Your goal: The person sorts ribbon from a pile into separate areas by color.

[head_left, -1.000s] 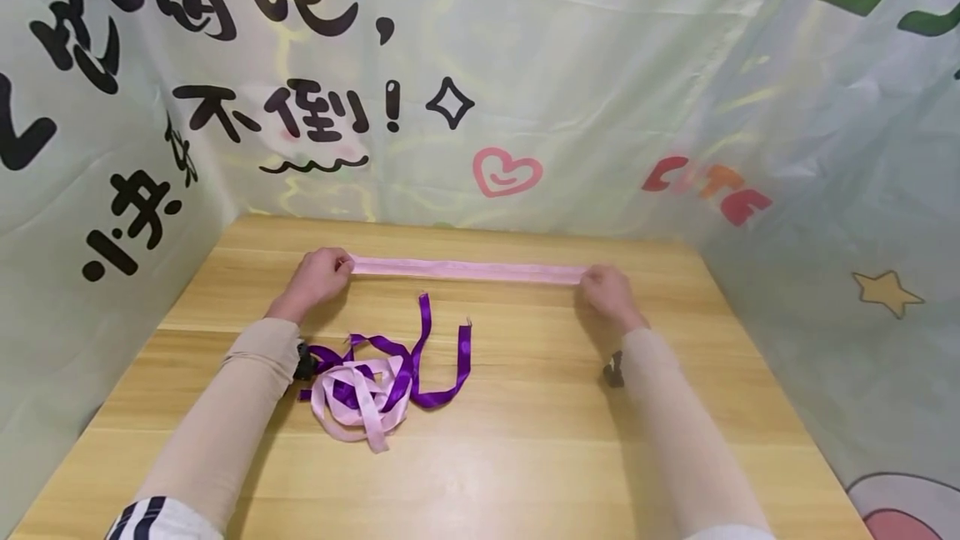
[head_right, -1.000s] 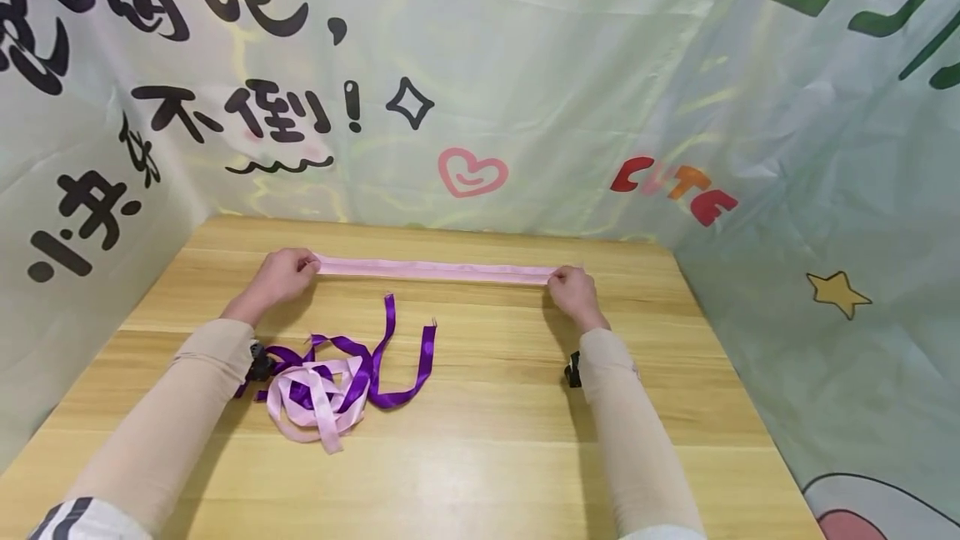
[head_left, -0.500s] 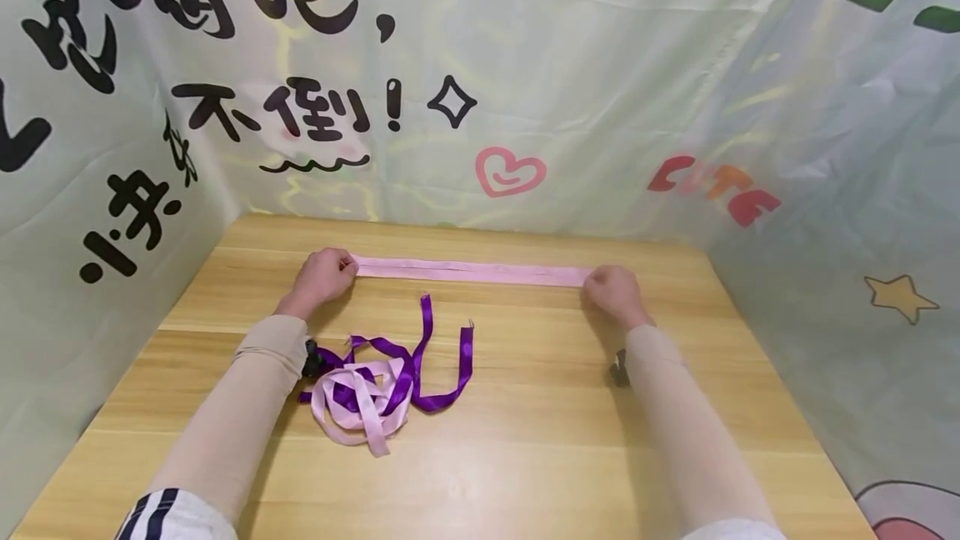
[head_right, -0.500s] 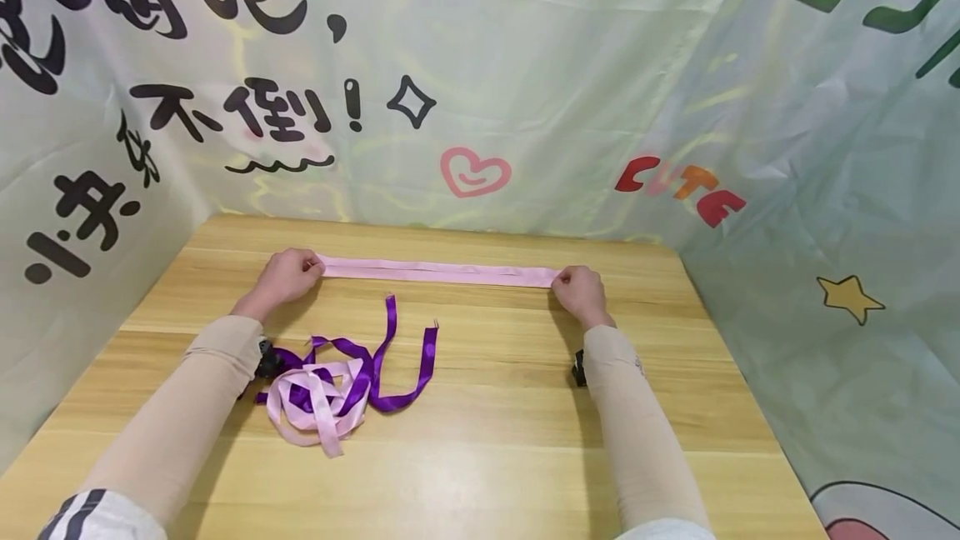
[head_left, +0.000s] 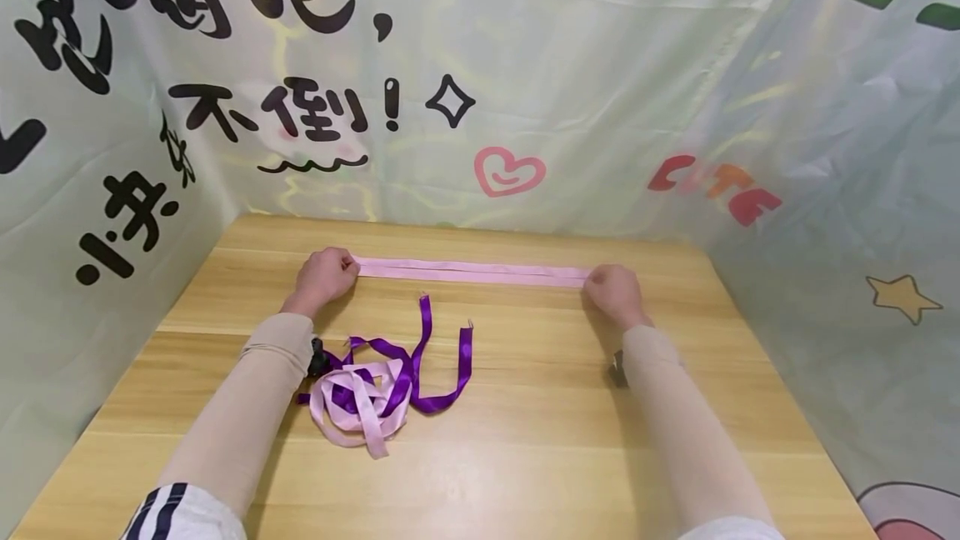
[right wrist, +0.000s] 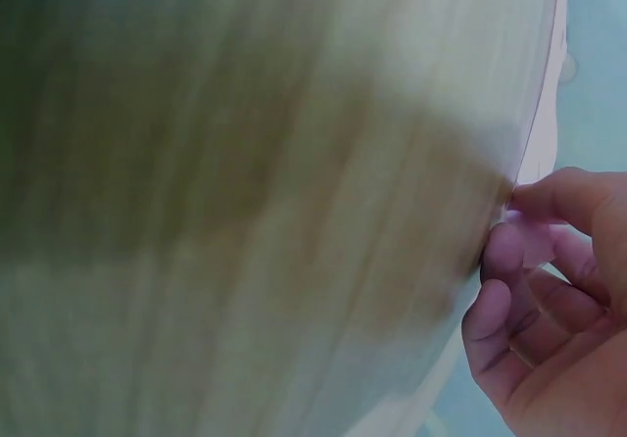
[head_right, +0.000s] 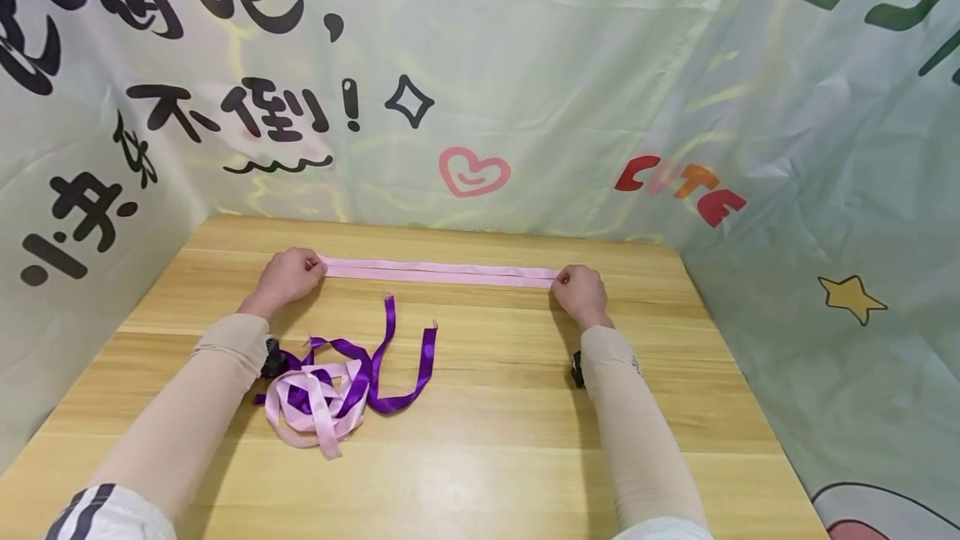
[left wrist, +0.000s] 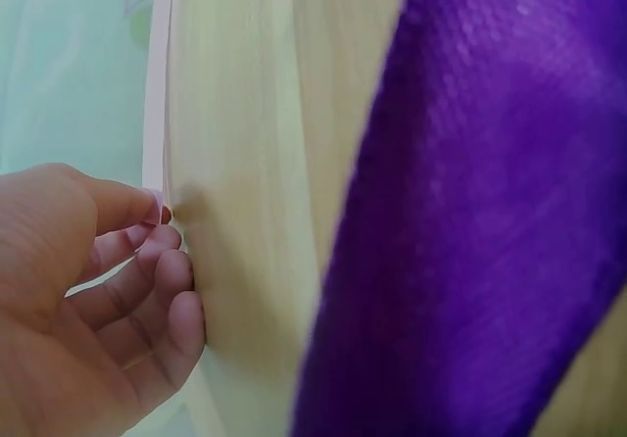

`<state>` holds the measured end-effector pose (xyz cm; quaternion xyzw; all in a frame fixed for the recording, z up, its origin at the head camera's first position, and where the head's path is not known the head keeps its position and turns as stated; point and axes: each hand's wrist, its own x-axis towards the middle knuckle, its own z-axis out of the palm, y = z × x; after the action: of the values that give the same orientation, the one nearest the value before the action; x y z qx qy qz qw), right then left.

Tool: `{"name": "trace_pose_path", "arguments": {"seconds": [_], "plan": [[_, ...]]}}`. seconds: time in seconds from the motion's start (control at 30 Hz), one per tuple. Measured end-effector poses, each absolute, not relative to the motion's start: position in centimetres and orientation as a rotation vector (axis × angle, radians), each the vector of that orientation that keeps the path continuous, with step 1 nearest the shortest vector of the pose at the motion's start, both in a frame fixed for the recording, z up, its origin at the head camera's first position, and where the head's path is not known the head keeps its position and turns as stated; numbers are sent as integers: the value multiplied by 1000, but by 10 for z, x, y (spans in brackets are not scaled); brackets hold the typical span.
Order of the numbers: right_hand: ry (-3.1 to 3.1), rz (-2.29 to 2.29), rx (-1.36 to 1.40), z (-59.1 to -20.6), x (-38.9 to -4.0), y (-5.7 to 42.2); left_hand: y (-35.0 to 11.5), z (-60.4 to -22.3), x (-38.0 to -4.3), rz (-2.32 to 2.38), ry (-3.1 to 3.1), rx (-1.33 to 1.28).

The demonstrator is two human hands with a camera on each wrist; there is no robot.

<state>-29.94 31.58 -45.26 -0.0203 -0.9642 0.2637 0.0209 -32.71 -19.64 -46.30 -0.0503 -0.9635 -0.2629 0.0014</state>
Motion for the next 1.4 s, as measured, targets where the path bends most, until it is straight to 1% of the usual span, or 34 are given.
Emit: {"name": "trace_pose_path", "arguments": {"seconds": [0.33,0.57,0.83,1.13,1.3,1.4], "plan": [[-2977,847,-126,-453,-300,315,-198,-463,-327,-848,-3011,-122],[-2893,962,-183,-447,-296,314,-207,-460,-321,-860,-2970,-143],[-2819,924,-110,-438,-287,308,-219,-447,-310,-824,-2904,-169],[-2822,956,45,-426,-282,273,-221,-435,-297,-812,-2943,-249],[-2855,912,119,-425,-280,245,-225,-430,-283,-841,-2928,-262],[-2851,906,209,-426,-277,227,-227,-427,-273,-846,-2914,-268]]}}
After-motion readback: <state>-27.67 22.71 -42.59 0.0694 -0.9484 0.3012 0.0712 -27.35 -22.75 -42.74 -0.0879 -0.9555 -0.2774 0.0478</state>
